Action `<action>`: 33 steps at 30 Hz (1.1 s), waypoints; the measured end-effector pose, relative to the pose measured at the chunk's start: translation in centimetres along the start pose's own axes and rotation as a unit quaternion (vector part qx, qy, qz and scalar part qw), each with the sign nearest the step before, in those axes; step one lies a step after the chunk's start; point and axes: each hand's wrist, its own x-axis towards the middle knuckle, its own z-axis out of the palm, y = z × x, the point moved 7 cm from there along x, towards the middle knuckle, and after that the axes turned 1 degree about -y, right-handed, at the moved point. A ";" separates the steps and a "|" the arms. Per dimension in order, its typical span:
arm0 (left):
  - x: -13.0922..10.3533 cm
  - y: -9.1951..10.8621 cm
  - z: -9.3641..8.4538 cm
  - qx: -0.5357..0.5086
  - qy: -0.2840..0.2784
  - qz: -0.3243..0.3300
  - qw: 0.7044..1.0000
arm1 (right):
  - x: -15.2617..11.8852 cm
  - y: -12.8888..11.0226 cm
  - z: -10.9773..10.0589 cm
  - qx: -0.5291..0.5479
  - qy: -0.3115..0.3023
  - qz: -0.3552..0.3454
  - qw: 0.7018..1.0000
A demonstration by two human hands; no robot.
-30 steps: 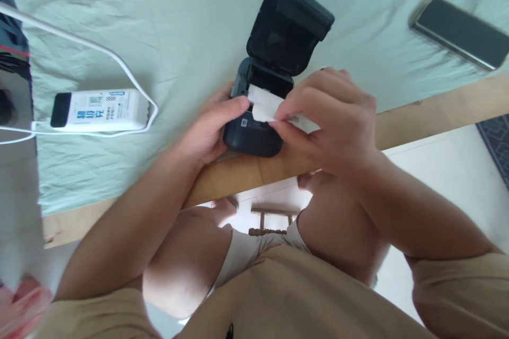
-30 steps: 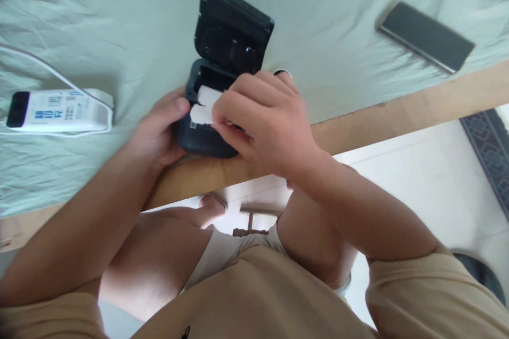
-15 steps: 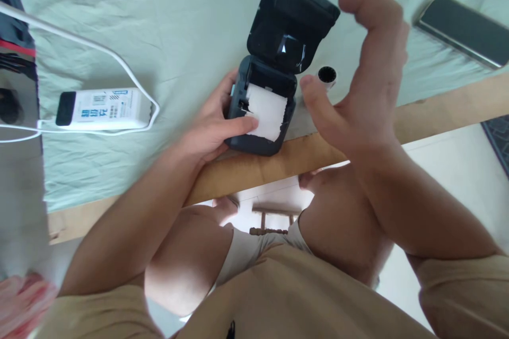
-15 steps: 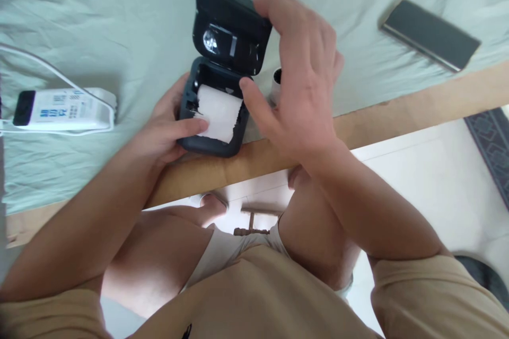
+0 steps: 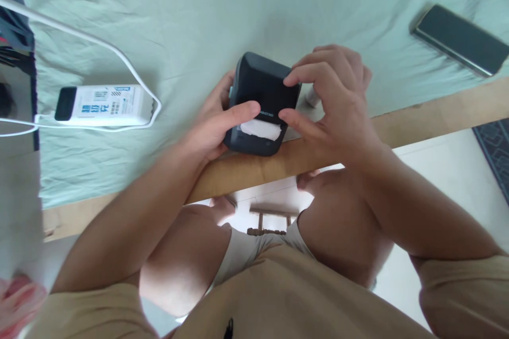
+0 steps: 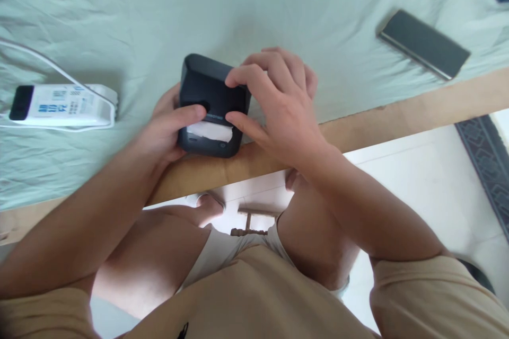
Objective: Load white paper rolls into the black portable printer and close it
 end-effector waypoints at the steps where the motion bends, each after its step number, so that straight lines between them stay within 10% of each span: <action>1: 0.1 -0.2 -0.1 0.008 0.010 -0.005 1.000 | -0.1 -0.1 0.3 0.004 -0.001 -0.002 1.000; 8: 0.4 -0.2 -0.2 0.030 0.034 -0.016 0.999 | 0.4 1.3 -2.7 0.038 0.080 -0.077 0.993; 11: 0.4 -0.3 -0.3 0.049 0.031 -0.042 0.997 | 0.9 8.8 -8.1 0.011 0.186 0.020 0.982; 15: 0.6 -0.5 -0.4 0.044 0.012 -0.046 0.998 | 0.7 22.2 -13.4 -0.213 0.078 0.314 0.922; 18: 0.8 -0.6 -0.4 0.018 -0.004 -0.042 0.999 | -0.7 28.0 -15.3 -0.238 -0.009 0.435 0.868; 33: 0.7 -0.4 -0.2 0.033 -0.002 -0.053 0.998 | -2.0 32.0 -14.6 -0.189 -0.046 0.497 0.845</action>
